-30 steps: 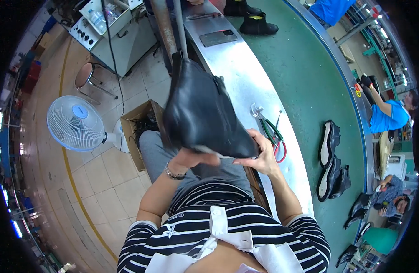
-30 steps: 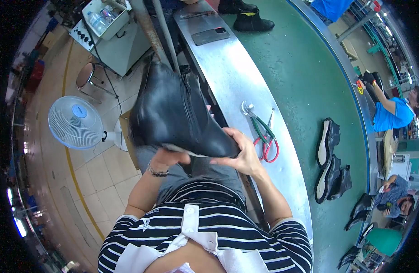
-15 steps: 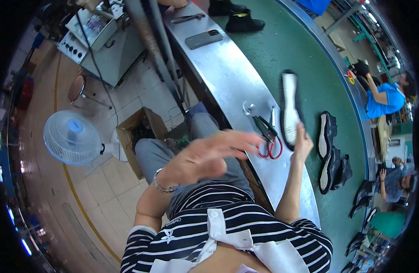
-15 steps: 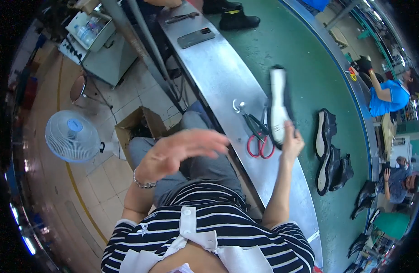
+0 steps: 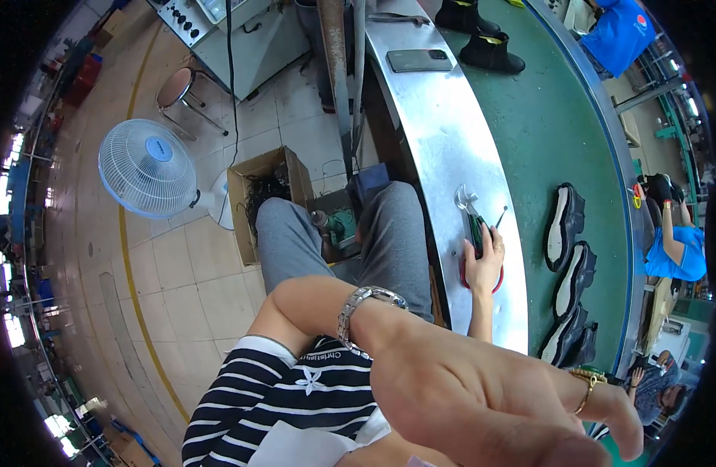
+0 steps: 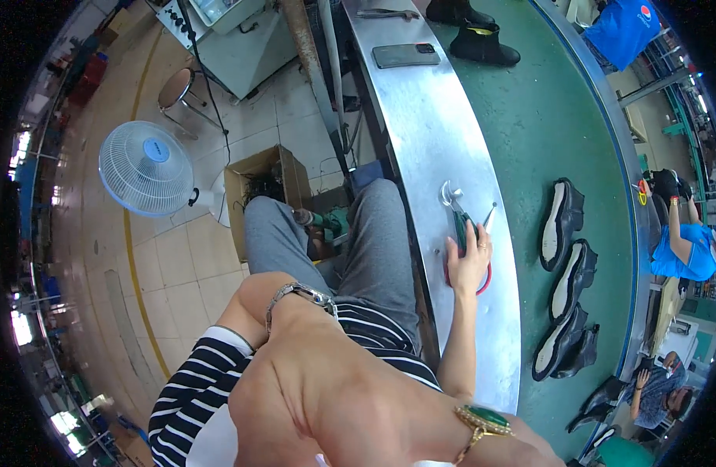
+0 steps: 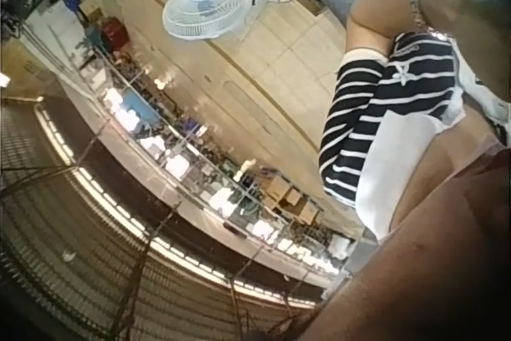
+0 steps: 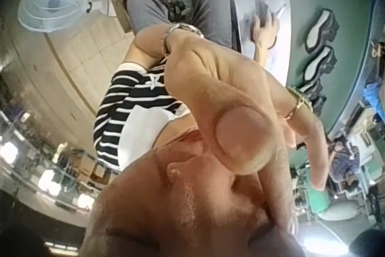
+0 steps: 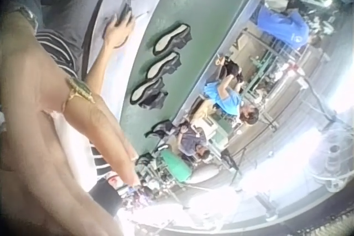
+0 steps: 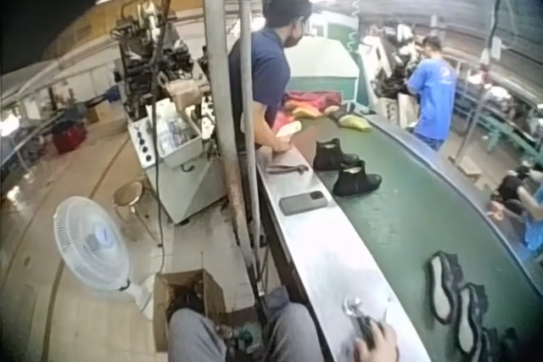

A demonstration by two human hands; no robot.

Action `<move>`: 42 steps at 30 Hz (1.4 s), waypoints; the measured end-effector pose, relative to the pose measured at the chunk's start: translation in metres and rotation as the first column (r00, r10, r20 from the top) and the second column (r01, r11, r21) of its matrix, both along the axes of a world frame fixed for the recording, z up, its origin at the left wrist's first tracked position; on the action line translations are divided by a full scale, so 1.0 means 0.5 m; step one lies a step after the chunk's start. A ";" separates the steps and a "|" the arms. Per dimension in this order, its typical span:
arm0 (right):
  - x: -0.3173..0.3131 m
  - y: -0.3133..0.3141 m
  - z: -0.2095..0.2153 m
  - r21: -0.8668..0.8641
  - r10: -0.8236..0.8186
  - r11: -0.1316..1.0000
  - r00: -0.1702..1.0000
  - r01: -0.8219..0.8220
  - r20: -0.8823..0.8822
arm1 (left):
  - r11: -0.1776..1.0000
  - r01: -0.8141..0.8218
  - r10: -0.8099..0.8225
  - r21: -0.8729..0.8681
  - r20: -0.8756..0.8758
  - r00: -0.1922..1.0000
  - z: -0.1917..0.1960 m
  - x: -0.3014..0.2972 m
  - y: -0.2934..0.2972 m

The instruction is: Finishing and trimming excess material from a shoe upper and sole assembly.

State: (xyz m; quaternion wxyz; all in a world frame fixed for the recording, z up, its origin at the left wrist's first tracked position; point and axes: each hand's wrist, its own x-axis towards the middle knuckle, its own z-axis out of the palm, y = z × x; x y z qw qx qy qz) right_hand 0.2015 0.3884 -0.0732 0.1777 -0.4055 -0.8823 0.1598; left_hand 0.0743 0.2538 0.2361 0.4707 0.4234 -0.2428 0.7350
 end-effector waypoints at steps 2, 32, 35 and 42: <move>-0.021 -0.006 0.005 0.051 -0.038 0.998 0.999 0.038 0.002 | 1.000 0.008 -0.009 -0.013 -0.028 1.000 0.003 -0.008 0.003; -0.033 -0.004 -0.091 0.005 -0.283 0.959 0.959 0.284 -0.007 | 0.335 -0.764 0.037 -0.552 -0.802 0.596 -0.366 -0.139 0.109; -0.077 0.014 -0.085 -0.043 -0.264 0.964 0.964 0.263 -0.023 | 0.048 -0.995 -0.127 0.091 -0.987 -0.097 -0.561 -0.109 0.136; -0.229 0.114 -0.037 -0.216 -0.278 0.953 0.892 0.211 -0.356 | 0.111 -0.948 -0.298 0.298 -0.900 -0.318 -0.665 -0.139 0.166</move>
